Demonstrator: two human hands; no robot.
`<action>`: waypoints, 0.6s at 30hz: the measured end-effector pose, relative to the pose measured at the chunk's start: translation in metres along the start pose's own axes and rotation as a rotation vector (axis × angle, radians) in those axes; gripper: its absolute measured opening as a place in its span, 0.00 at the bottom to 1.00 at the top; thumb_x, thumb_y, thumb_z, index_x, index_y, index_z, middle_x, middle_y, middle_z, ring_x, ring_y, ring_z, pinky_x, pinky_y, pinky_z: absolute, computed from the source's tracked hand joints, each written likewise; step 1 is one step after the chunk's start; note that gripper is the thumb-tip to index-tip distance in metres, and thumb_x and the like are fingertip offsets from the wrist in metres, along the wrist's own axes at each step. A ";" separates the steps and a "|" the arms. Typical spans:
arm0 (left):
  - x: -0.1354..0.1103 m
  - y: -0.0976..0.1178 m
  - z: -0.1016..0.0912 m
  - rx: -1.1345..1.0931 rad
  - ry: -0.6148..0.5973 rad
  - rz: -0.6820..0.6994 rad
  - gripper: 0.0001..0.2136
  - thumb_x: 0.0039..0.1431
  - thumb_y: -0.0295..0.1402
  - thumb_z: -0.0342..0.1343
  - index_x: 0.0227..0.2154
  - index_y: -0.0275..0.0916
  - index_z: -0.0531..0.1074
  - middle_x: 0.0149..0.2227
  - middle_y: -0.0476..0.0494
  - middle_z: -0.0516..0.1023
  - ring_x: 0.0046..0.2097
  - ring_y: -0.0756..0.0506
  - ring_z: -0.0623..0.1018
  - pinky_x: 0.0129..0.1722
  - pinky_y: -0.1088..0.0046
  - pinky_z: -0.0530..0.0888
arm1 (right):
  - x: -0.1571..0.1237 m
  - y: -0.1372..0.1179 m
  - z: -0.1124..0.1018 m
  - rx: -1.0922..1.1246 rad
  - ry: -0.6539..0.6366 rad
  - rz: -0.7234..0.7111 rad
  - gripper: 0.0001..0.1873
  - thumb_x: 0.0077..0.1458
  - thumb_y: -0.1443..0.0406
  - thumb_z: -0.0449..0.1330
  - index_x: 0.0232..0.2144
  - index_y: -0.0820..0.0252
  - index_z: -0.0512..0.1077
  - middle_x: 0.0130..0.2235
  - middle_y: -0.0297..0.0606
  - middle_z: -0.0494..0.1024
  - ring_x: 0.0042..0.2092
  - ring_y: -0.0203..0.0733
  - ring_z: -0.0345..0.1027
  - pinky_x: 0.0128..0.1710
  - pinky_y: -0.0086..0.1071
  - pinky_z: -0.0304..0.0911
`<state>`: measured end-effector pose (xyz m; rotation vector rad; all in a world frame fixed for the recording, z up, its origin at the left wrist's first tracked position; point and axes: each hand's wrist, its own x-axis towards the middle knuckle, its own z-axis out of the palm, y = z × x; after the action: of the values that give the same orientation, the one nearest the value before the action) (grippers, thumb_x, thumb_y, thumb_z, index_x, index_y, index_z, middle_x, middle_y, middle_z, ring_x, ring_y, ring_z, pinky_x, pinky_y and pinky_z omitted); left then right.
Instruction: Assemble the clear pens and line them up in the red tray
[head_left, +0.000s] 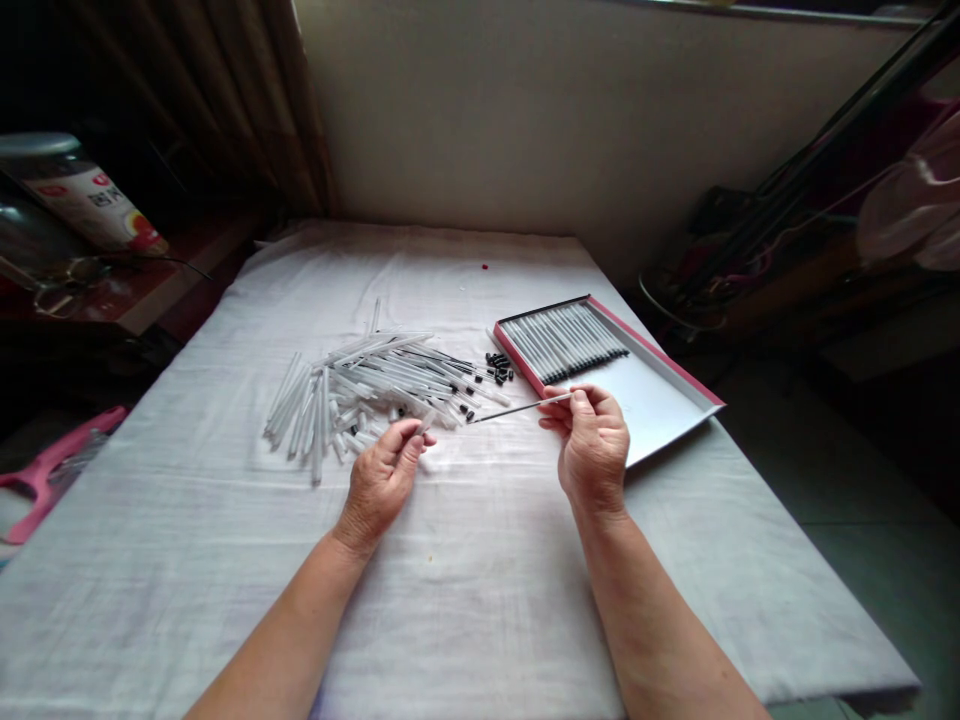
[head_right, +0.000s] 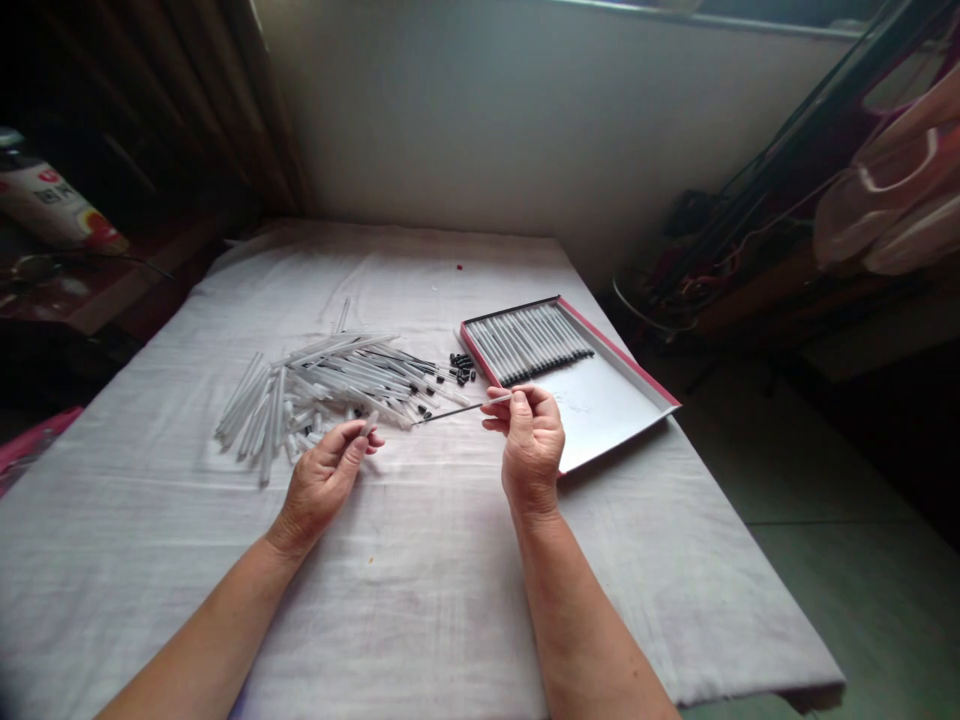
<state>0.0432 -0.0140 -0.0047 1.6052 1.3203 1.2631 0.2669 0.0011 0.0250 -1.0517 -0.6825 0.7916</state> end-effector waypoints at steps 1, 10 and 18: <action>0.001 0.002 0.000 -0.109 0.029 -0.065 0.08 0.61 0.38 0.54 0.39 0.41 0.72 0.36 0.44 0.82 0.37 0.47 0.80 0.41 0.72 0.74 | -0.001 0.000 0.001 0.002 -0.007 0.008 0.11 0.53 0.59 0.61 0.34 0.59 0.67 0.31 0.35 0.81 0.25 0.33 0.74 0.22 0.24 0.66; 0.013 0.023 -0.006 -0.859 0.252 -0.598 0.06 0.57 0.30 0.58 0.33 0.40 0.65 0.42 0.43 0.82 0.36 0.47 0.82 0.30 0.77 0.77 | -0.018 0.006 0.010 0.001 -0.110 0.080 0.11 0.55 0.59 0.61 0.35 0.58 0.66 0.33 0.34 0.81 0.27 0.34 0.75 0.23 0.24 0.67; 0.013 0.027 -0.005 -0.939 0.356 -0.635 0.04 0.62 0.25 0.50 0.31 0.37 0.66 0.41 0.42 0.82 0.36 0.49 0.82 0.30 0.78 0.79 | -0.021 0.006 0.011 -0.002 -0.113 0.084 0.10 0.55 0.59 0.60 0.35 0.58 0.66 0.33 0.35 0.80 0.27 0.34 0.75 0.23 0.24 0.68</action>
<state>0.0467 -0.0084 0.0253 0.2880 1.0336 1.4442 0.2450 -0.0087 0.0209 -1.0490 -0.7388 0.9283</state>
